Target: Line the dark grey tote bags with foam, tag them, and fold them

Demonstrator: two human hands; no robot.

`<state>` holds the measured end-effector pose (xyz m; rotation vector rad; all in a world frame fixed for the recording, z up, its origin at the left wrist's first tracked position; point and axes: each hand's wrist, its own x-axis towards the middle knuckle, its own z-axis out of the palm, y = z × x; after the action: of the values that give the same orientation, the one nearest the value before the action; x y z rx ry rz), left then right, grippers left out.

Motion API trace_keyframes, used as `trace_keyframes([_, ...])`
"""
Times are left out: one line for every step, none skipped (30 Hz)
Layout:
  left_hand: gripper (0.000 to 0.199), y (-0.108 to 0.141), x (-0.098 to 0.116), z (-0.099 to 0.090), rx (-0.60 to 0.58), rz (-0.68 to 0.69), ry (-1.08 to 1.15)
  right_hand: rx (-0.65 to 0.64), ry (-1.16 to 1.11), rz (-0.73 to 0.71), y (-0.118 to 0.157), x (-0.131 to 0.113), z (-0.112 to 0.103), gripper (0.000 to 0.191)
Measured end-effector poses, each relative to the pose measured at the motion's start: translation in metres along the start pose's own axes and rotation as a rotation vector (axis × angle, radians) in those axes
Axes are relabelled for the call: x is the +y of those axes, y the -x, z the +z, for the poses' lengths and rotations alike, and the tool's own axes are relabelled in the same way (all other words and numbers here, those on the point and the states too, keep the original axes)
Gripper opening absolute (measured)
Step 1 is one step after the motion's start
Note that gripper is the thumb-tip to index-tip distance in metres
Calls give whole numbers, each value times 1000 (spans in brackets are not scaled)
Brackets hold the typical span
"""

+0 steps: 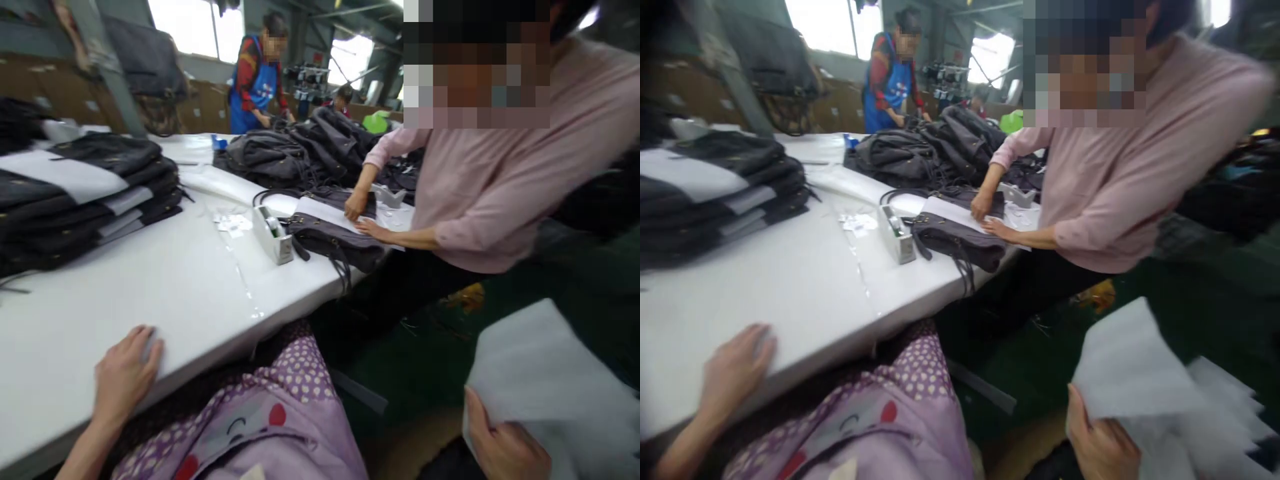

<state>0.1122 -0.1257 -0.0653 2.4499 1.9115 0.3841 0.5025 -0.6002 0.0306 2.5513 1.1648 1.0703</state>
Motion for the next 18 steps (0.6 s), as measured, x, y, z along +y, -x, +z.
trace_keyframes([35, -2, -7, 4, 3, 90, 12, 60, -45, -42, -18, -17, -5, 43])
trace_keyframes([37, -3, -13, 8, 25, 137, 25, 116, -97, -68, -34, -35, -10, 39])
trace_keyframes([39, -4, -17, 11, 48, 165, 37, 169, -152, -64, -49, -54, -15, 37])
trace_keyframes([39, -4, -20, 14, 76, 166, 44, 204, -222, -57, -62, -73, -20, 36])
trace_keyframes([38, -5, -21, 15, 96, 149, 49, 223, -307, -61, -73, -93, -24, 35])
trace_keyframes([37, -5, -21, 16, 103, 137, 54, 231, -391, -81, -83, -112, -29, 36])
trace_keyframes([37, -5, -20, 16, 104, 128, 59, 222, -465, -108, -92, -130, -32, 38])
trace_keyframes([36, -5, -18, 16, 102, 122, 65, 199, -534, -132, -99, -146, -35, 42])
trace_keyframes([36, -5, -17, 15, 98, 117, 71, 170, -592, -145, -105, -160, -38, 45])
trace_keyframes([36, -5, -15, 14, 93, 113, 75, 144, -643, -146, -110, -171, -39, 48])
trace_keyframes([36, -5, -14, 13, 92, 105, 79, 126, -695, -143, -113, -180, -41, 50])
trace_keyframes([35, -4, -13, 12, 92, 96, 80, 118, -738, -141, -116, -186, -41, 51])
trace_keyframes([35, -4, -11, 11, 94, 87, 81, 126, -768, -147, -117, -190, -41, 52])
trace_keyframes([35, -4, -10, 10, 97, 80, 81, 144, -778, -161, -117, -192, -39, 53])
trace_keyframes([34, -4, -9, 9, 100, 74, 80, 156, -774, -168, -116, -192, -37, 54])
trace_keyframes([34, -4, -8, 9, 101, 69, 79, 157, -764, -158, -115, -191, -35, 55])
trace_keyframes([33, -5, -6, 8, 102, 67, 79, 144, -756, -131, -113, -189, -32, 57])
trace_keyframes([33, -5, -5, 8, 104, 65, 79, 117, -750, -86, -111, -187, -29, 59])
